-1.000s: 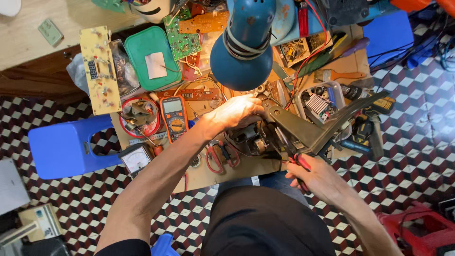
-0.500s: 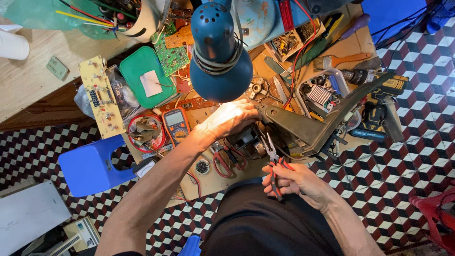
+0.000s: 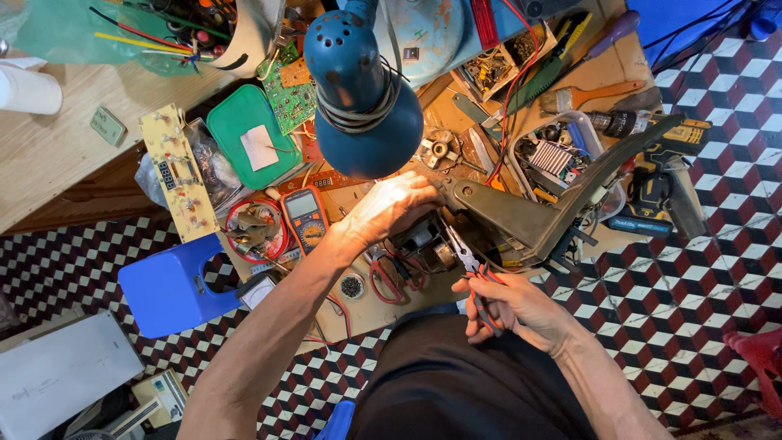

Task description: The person repairs an electrical motor by stripping wires with pliers, using a cordless drill to remove and install components, and applying lubricant from a bottle. The person then reassembles the motor and secures it in a vise.

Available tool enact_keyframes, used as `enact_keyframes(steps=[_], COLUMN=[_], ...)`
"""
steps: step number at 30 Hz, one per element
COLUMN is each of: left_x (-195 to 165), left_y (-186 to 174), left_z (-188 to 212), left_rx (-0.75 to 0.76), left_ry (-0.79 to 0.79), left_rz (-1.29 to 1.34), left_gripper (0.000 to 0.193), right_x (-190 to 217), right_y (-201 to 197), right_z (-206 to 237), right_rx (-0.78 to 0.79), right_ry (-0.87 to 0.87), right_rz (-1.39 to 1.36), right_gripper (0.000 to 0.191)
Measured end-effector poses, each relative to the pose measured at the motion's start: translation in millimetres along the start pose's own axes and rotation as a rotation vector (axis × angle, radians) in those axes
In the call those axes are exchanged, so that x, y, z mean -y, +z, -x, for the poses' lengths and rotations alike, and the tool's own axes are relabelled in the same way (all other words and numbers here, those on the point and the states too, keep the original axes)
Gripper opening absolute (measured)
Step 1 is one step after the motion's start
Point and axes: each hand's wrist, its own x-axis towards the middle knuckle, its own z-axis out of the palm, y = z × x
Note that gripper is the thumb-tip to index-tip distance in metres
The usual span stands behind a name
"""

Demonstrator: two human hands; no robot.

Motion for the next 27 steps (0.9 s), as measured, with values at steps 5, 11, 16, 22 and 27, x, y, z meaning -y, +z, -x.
enact_keyframes(steps=[5, 11, 16, 22, 27], left_x=[-14.9, -38.5, -47.1, -52.8, -51.1], left_y=[-6.1, 2.9, 12.0, 5.9, 4.3], left_z=[6.5, 18.7, 18.7, 19.7, 21.9], left_rx=[-0.048, -0.232, -0.201, -0.035, -0.014], left_ry=[-0.184, -0.588, -0.548, -0.511, -0.440], left_rz=[0.160, 0.284, 0.128, 0.108, 0.068], left_gripper=[0.031, 0.044, 0.048, 0.055, 0.056], right_x=[-4.5, -7.2, -8.6, -10.4, -8.1], right_y=[-6.6, -7.3, -4.4, -3.2, -0.7], right_z=[-3.6, -6.0, -6.2, -6.5, -6.6], right_rx=[0.035, 0.042, 0.016, -0.043, -0.086], right_ry=[-0.019, -0.034, -0.014, -0.019, -0.031], right_rz=[0.003, -0.025, -0.014, 0.052, 0.123], right_gripper=[0.039, 0.041, 0.038, 0.038, 0.036])
